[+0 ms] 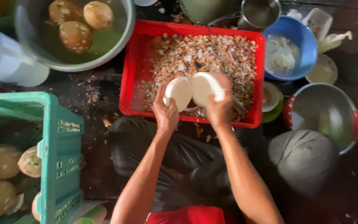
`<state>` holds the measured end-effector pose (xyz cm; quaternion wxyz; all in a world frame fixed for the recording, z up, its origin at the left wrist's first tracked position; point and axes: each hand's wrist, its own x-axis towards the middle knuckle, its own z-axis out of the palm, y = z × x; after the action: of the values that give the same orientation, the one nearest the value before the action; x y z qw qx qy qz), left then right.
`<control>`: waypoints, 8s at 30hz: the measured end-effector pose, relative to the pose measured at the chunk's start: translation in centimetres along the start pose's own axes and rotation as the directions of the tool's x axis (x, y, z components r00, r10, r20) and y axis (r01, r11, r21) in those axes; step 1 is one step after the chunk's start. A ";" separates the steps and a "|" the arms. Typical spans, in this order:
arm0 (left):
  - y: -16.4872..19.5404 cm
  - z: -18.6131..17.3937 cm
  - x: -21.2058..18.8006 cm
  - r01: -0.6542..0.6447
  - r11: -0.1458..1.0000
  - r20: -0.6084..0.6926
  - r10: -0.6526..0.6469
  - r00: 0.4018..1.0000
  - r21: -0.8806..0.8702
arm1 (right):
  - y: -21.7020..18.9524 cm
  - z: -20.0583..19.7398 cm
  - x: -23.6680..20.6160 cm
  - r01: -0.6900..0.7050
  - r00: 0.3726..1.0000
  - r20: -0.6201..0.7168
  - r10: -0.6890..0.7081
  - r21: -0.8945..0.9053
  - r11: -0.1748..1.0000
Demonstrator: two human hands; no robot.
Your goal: The person sits on the floor and uses a knife to shave the brown outer husk off coconuts, rotating each coconut and trimming it until the white shell is exposed. Peeled coconuts are placed into a basin of water, and husk shavings collect in a red tray, with unpeeled coconuts taken from a green crate.
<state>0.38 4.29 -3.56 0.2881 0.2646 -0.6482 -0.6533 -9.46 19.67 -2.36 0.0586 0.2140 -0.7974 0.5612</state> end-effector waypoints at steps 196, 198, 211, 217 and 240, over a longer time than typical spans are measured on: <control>4.1 -0.3 2.5 -0.107 0.987 0.423 0.047 0.905 0.119 | -7.4 -7.5 2.4 0.328 0.859 0.505 -0.089 -0.408 0.852; 4.2 -0.3 2.5 -0.155 0.968 0.424 0.058 0.904 0.198 | -7.5 -7.8 2.4 0.225 0.865 0.496 0.071 -0.510 0.830; 4.1 -0.3 2.9 -0.110 0.980 0.432 0.028 0.902 0.168 | -7.1 -8.4 3.4 0.437 0.831 0.523 -0.189 -0.403 0.804; 4.4 -1.1 2.8 -0.292 0.927 0.446 0.164 0.880 0.236 | -6.3 -9.6 4.5 0.130 0.881 0.434 0.189 -0.605 0.786; 3.4 -1.4 2.6 -0.306 0.921 0.443 0.176 0.879 0.240 | -4.6 -9.1 3.8 0.145 0.849 0.460 0.259 -0.676 0.723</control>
<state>-0.31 1.52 -0.10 0.1803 0.0776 -0.8148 -0.5455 -12.37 25.70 6.21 -0.1040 0.2954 -0.9384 0.1457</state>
